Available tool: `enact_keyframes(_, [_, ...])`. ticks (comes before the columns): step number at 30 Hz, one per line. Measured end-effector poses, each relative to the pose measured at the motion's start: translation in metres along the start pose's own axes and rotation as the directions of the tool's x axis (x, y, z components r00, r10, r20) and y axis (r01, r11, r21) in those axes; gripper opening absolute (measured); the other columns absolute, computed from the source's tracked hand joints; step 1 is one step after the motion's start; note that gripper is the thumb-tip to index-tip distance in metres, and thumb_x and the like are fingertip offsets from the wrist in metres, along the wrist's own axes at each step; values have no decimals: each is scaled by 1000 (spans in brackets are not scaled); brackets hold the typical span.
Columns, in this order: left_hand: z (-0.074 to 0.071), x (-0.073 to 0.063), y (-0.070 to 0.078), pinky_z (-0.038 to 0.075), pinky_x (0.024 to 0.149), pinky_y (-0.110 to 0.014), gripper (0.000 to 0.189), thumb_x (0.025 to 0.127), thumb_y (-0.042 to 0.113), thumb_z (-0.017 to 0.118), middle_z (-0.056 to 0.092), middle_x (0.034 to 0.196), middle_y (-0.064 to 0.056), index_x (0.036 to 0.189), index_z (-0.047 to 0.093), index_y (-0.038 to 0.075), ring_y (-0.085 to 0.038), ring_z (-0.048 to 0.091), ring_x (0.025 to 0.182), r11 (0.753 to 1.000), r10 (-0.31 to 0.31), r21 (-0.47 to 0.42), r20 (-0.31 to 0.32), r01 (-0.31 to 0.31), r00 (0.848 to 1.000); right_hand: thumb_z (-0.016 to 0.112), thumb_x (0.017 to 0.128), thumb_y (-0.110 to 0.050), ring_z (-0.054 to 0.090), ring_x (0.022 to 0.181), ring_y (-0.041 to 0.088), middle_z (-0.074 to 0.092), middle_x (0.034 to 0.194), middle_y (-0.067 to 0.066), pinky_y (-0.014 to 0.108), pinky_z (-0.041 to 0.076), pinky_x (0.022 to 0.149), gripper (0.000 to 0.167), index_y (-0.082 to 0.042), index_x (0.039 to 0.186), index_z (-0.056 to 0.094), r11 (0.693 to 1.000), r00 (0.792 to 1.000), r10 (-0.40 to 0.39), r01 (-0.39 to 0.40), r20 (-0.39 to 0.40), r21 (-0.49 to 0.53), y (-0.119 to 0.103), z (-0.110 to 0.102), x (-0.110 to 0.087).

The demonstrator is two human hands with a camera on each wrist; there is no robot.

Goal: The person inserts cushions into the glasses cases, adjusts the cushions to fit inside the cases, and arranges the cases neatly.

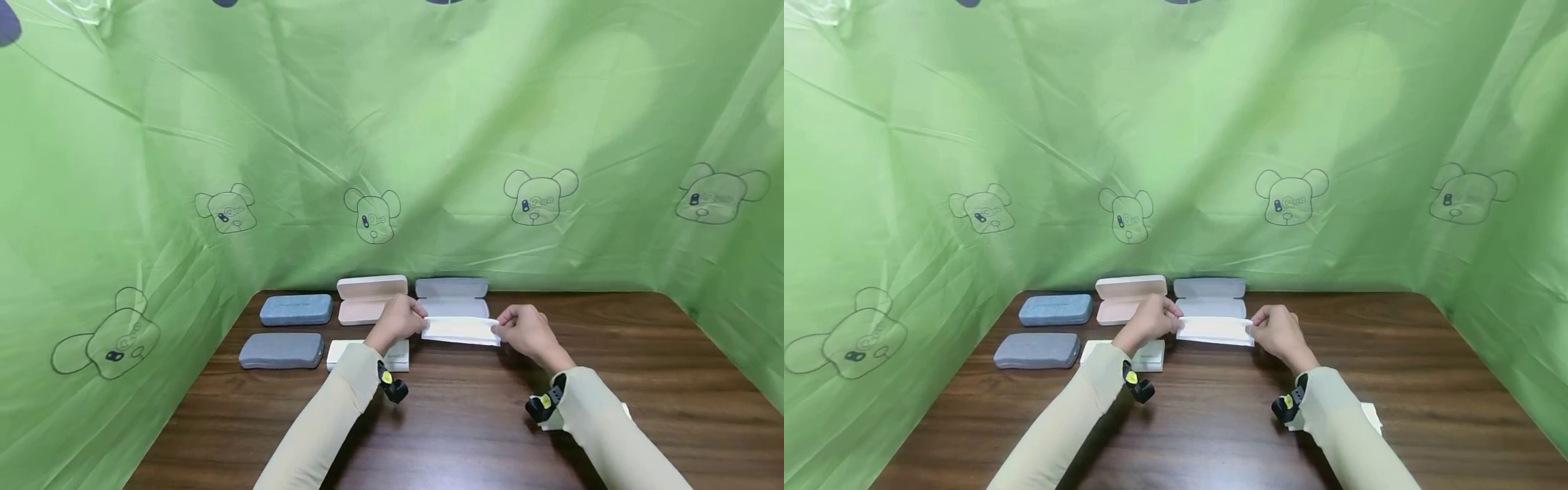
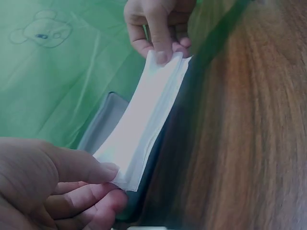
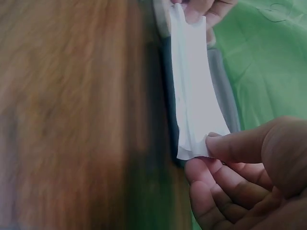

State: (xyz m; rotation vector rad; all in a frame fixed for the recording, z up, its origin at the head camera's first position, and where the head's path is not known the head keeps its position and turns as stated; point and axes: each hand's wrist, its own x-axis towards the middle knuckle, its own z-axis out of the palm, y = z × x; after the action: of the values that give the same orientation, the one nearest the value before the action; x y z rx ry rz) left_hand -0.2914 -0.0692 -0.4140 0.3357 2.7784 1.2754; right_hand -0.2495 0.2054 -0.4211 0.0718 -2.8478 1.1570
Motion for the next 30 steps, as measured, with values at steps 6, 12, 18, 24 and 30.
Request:
enact_keyframes(6, [-17,-1,-8,51,60,-26,10,72,-5,78,68,72,-4,80,75,0,-11,60,61,992,18,-124,-36,-22,999,77,86,-15,60,69,16,69,78,2,33,45,64,13,-5,90,69,998,1000,-23,23,1,64,-15,2,7])
enact_keyframes(12, [-32,-4,-20,52,59,-25,10,72,-7,75,67,76,-6,80,74,-2,-12,60,61,990,-12,-141,-72,2,997,77,87,-15,62,70,15,71,78,0,33,47,67,13,-5,91,70,995,999,-47,46,6,85,-34,17,17])
enact_keyframes(18, [-51,-6,-32,50,58,-26,7,74,-3,72,65,72,-4,79,74,0,-14,59,64,995,-40,-101,-120,28,992,77,88,-15,62,73,18,70,81,3,34,48,66,13,-5,92,70,992,1000,-3,1,22,126,-53,33,26])
enact_keyframes(24, [-71,-8,-43,47,63,-28,7,74,0,73,66,74,-2,78,75,5,-17,57,69,995,-99,-31,-204,95,974,78,87,-15,63,70,16,70,79,3,31,48,64,13,-5,91,71,988,1000,2,-5,15,157,-72,51,38])
enact_keyframes(30, [-86,-7,-55,48,63,-30,9,74,1,71,67,75,-1,76,76,9,-19,59,72,993,-108,16,-260,116,960,79,85,-13,61,64,15,69,73,1,31,48,61,11,-5,86,71,988,999,-32,36,-27,151,-88,71,49])
